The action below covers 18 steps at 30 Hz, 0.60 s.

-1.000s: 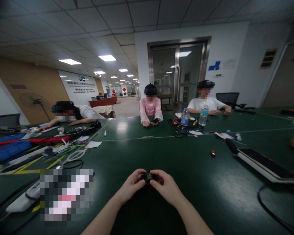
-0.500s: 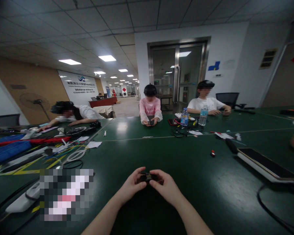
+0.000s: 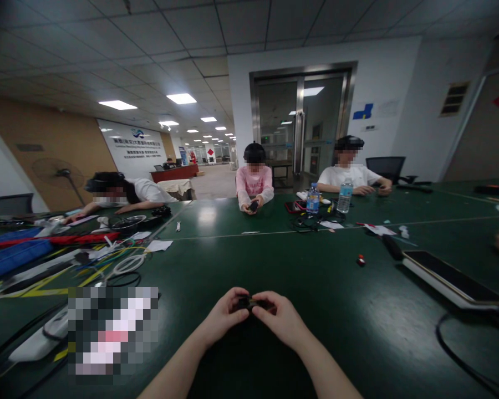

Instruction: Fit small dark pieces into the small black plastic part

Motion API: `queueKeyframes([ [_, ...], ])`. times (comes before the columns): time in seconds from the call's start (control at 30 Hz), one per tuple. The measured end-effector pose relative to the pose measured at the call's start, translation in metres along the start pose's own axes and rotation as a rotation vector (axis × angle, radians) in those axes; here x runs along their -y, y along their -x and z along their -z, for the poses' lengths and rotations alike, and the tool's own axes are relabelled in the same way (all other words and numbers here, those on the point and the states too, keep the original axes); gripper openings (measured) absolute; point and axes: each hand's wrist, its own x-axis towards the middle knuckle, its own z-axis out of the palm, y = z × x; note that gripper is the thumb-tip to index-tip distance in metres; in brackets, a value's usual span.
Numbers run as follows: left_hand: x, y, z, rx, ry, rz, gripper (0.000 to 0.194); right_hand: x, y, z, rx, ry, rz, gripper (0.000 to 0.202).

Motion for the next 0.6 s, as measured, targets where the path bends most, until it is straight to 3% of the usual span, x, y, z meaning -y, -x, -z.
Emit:
queueKeyframes([
  [0.37,0.0031,-0.0006,0.0008,0.007,0.023,-0.039,0.039,-0.0004,0.0006,-0.0006,0.002,-0.024,0.034,0.032],
  [0.6,-0.0004,0.0005,0.0001,-0.002,0.028,0.002,0.055,-0.0007,0.0007,0.001,0.012,-0.002,0.029,0.03],
])
